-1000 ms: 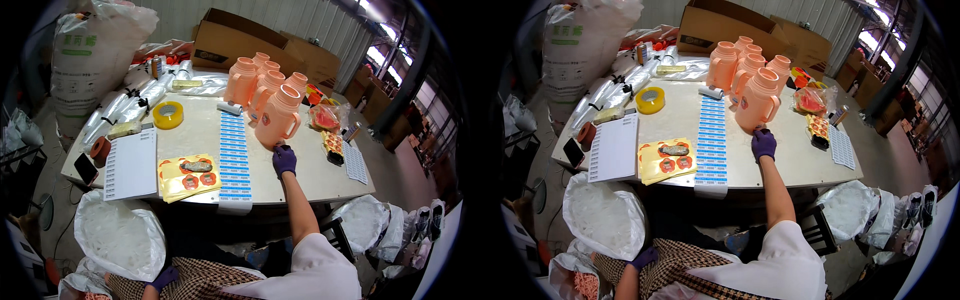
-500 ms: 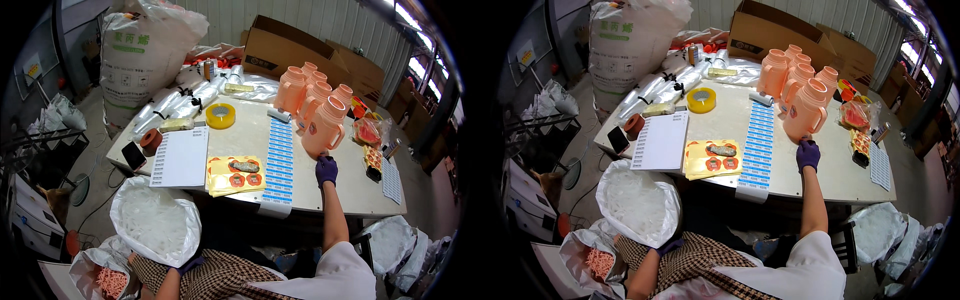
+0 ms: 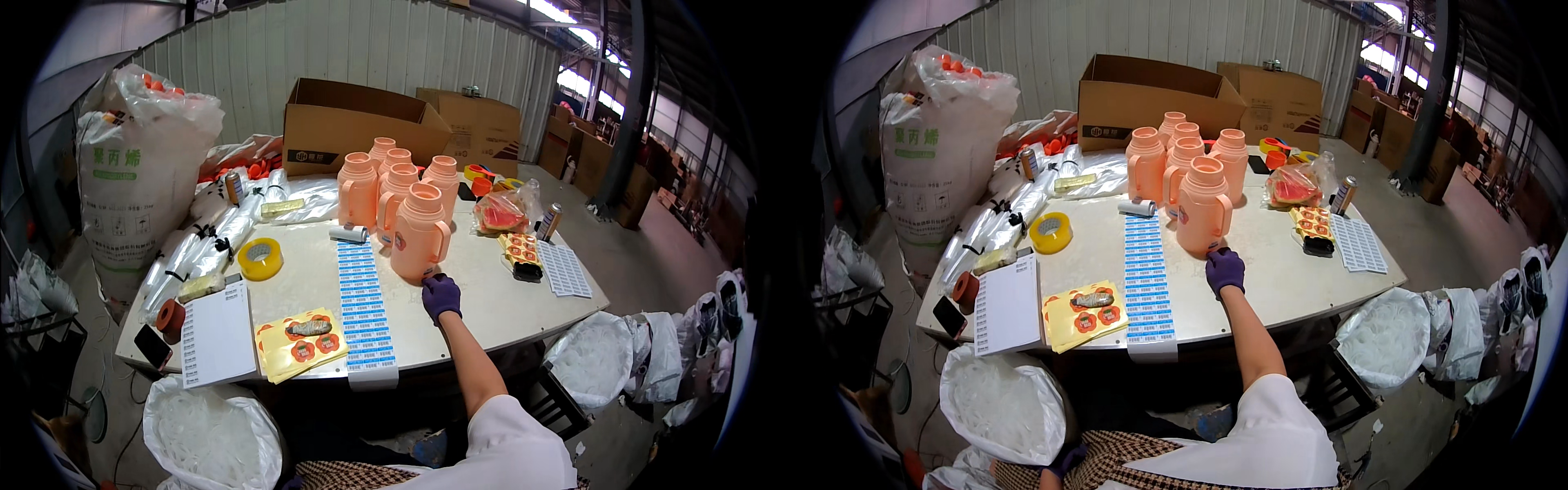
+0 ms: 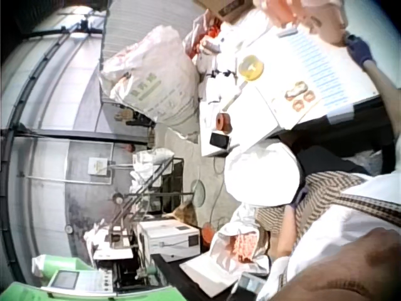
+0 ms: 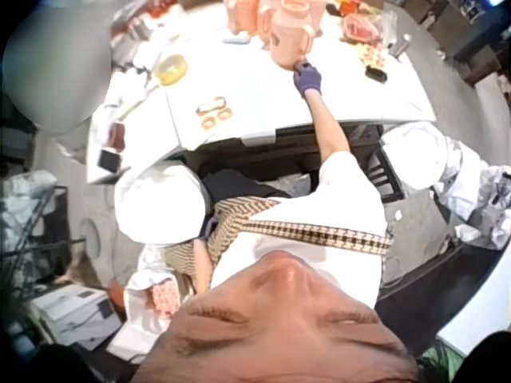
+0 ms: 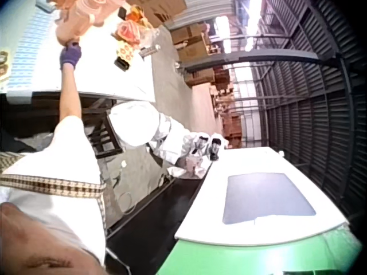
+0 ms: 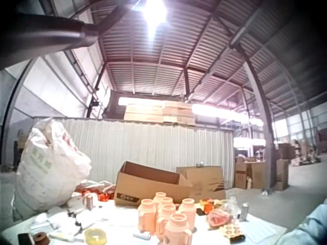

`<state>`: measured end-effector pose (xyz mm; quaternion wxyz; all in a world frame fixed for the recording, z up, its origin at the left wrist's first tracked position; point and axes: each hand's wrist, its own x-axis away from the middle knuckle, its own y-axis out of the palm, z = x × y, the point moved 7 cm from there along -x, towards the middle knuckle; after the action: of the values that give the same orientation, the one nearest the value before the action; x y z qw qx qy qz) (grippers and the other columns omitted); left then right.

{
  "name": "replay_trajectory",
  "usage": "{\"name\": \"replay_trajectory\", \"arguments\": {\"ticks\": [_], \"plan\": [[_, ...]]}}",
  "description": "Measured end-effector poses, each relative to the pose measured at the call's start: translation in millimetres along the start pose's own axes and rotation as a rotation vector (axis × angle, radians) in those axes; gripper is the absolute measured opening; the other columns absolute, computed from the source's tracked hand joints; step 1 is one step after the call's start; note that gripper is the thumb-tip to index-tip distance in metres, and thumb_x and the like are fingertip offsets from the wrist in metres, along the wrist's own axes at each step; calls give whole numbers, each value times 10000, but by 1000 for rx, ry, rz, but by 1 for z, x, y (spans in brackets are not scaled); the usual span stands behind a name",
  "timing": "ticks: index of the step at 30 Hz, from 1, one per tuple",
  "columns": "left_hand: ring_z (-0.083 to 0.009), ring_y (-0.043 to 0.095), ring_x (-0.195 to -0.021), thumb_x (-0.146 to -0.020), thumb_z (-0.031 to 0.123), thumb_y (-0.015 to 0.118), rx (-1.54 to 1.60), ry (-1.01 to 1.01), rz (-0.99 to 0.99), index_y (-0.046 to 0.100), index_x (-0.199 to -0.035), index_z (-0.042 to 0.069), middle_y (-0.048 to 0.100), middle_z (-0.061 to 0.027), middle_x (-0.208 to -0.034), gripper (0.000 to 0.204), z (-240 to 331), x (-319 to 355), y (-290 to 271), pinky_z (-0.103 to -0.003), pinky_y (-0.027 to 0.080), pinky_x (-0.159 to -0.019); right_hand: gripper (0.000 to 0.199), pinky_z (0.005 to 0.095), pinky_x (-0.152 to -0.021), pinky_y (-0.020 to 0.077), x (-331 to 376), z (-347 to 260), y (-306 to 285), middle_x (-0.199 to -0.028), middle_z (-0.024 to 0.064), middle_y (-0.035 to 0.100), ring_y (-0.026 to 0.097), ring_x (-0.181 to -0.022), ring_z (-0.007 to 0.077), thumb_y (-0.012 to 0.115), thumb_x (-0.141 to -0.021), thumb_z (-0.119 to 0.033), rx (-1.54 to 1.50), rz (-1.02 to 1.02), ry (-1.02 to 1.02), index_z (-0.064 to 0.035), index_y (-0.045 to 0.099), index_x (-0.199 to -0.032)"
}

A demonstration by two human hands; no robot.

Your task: The person applies stickers to pink thermal flasks, inserts white plastic rings into the flask openings, and places the flasks on a desk by hand. The person also handles a notebook containing production diagrams while working.

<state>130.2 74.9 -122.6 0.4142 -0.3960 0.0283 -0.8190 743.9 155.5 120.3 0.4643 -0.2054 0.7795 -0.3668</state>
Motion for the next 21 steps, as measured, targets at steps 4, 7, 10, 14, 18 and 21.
{"name": "replay_trajectory", "arguments": {"ticks": [4, 7, 10, 14, 18, 21], "plan": [[-198, 496, -605, -910, 545, 648, -15, -12, -15, 640, -851, 92, 554, -22, -675, 456, 5, 0, 1, -362, 414, -586, 181, 464, -811, 542, 3, 4, -10, -960, 130, 705, 654, -908, 344, 637, -834, -220, -15, 33, -7, -157, 765, -945], [-203, 490, -598, -909, 553, 646, -22, -27, -20, 638, -827, 93, 549, -22, -669, 468, 5, 3, 4, -365, 411, -579, 178, 465, -812, 542, 6, 8, -12, -962, 128, 706, 655, -906, 342, 636, -835, -216, -19, 38, -11, -155, 765, -942], [-208, 483, -590, -908, 561, 644, -10, -43, -17, 636, -802, 93, 545, -23, -662, 480, 3, 5, 9, -367, 408, -571, 174, 465, -809, 541, 3, 15, -11, -960, 125, 707, 655, -904, 340, 644, -829, -218, -13, 38, -12, -155, 766, -936], [-214, 474, -580, -907, 572, 641, 55, -125, 38, 634, -770, 93, 539, -23, -654, 498, -22, 32, -8, -371, 403, -562, 143, 489, -783, 531, -7, -22, 19, -903, 148, 691, 650, -870, 348, 630, -835, -202, -86, 74, -74, -157, 748, -902], [-261, 469, -829, -921, 566, 613, 4, 90, 22, 603, -966, 93, 542, -74, -907, 475, 0, 65, 2, -395, 381, -756, 194, 393, -822, 521, -29, 58, 53, -910, 155, 683, 656, -891, 258, 500, -952, -122, -503, 191, -83, -34, 673, -953], [-343, 505, -1307, -938, 476, 617, -197, 334, 203, 566, -1391, 97, 563, -167, -1422, 594, -22, 119, -20, -426, 377, -1129, 223, 366, -994, 474, -15, 49, 62, -1152, 101, 650, 602, -1100, 224, 451, -979, -48, -1108, 116, 29, -31, 586, -1156]]}}
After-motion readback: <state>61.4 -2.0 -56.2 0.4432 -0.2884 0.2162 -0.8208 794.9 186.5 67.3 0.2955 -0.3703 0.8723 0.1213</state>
